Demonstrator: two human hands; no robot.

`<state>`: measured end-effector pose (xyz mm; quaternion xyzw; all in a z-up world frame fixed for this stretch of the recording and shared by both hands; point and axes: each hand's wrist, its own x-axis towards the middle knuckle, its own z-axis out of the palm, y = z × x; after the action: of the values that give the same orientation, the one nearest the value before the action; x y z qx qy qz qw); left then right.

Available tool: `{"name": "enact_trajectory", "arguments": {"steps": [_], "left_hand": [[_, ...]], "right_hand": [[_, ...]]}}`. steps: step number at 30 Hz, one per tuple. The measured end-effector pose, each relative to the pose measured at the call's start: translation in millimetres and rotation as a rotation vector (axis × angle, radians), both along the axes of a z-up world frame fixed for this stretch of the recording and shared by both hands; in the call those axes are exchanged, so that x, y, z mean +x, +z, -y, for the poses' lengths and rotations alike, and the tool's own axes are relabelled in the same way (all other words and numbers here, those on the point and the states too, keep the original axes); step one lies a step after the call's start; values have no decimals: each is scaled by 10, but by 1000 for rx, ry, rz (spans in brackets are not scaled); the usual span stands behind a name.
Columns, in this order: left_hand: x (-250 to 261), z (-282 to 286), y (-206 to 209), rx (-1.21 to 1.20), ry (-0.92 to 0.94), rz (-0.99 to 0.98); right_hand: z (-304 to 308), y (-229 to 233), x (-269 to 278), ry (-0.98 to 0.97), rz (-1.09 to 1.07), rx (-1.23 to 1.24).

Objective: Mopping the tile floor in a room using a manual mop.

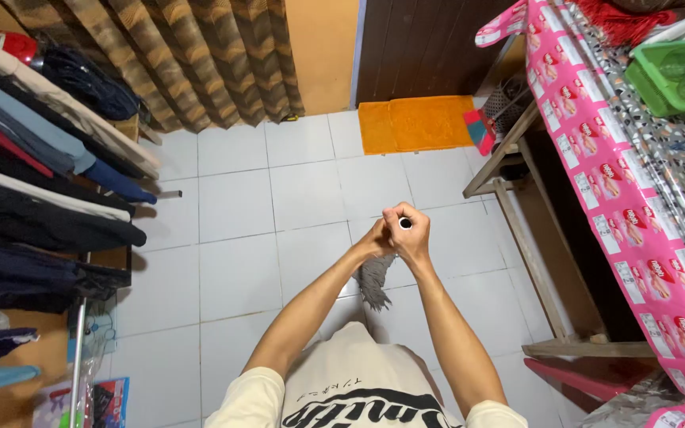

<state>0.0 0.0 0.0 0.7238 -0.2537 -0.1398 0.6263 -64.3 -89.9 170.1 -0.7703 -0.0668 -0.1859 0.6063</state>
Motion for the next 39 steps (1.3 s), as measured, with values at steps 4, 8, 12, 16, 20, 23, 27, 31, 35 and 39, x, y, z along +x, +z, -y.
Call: {"name": "enact_trajectory", "arguments": {"steps": [4,8,12,16,20,23,27,31,35,39], "left_hand": [[-91,-7,191,141,105,53],[-97,-51,164,106,98,72],[-75,-93,-9,195,90,210],[-204,-211,286,18,55,273],[-344,-345,393,206,79,247],[-382,-341,239,427,63,311],[-458,-460,357,489,124,305],[-309,-619,310,456,111,358],[-49,-767,302,623,123,329],[162,-918,54,590,37,303]], "right_hand": [[-19,-144,-2,87,7,157],[-87,-149,-25,101,-94,217],[-190,-200,-74,67,-142,200],[-236,-265,-124,75,-19,116],[-311,-279,-260,144,-32,202],[-320,-309,-380,190,-8,245],[-321,-337,-439,252,17,303],[-360,-634,-277,292,-20,436],[-440,-734,-51,343,-6,523],[-573,-933,56,219,-107,494]]}}
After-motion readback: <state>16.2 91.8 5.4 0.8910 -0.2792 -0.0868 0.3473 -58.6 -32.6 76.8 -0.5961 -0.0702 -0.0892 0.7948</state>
